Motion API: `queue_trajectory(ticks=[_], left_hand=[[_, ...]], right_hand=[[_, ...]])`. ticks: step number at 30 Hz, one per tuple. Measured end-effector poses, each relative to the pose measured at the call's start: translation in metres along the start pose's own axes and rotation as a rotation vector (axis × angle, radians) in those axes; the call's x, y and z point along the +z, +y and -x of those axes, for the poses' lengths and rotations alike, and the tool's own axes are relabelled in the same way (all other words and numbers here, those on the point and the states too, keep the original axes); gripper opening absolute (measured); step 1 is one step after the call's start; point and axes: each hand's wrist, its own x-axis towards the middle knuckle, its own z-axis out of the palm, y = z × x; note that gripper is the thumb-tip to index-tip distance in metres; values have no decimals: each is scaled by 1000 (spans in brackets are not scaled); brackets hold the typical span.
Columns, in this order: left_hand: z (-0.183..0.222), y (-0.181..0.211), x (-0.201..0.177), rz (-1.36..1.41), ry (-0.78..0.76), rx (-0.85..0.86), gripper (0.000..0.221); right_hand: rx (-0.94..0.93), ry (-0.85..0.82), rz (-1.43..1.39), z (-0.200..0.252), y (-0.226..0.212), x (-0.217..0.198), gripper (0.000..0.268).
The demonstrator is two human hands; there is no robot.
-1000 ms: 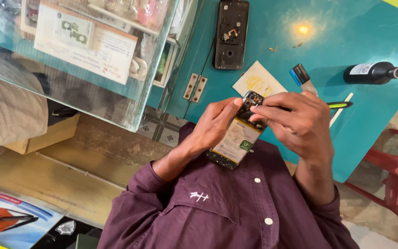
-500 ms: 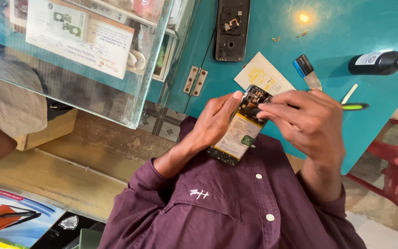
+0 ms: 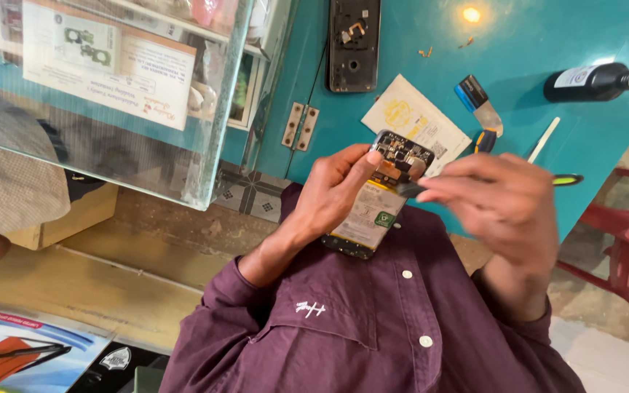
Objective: The person holds a disassembled smartphone and uses a small brush to clean the internal components, focusing on the area around the battery and motherboard. They also handle small screws and a screwdriver while working on the device.
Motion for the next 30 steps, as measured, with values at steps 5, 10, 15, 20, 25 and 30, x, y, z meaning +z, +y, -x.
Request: queue_trajectory(ticks=[5,10,15,20,25,30], left_hand=[[0,6,1,-107,-24,-106,38],[7,2,-3,-25,-81,-52,41],[13,-2,-8,-35,-134,5,44],[14,1,-8,-82,-128,35,43],[15,1,-10,-109,-110,106,46],[15,-3,-7,-74,-81,53,44]], right_hand=[[197,227,-226,26,17,-4,21],[204,255,-273,39,27,7,20],[226,220,-299,32,8,22,21],[192,157,-137,9,-24,27,28],[74,72,-2,-5,-35,29,29],[265,71,-10,5,-42,6,24]])
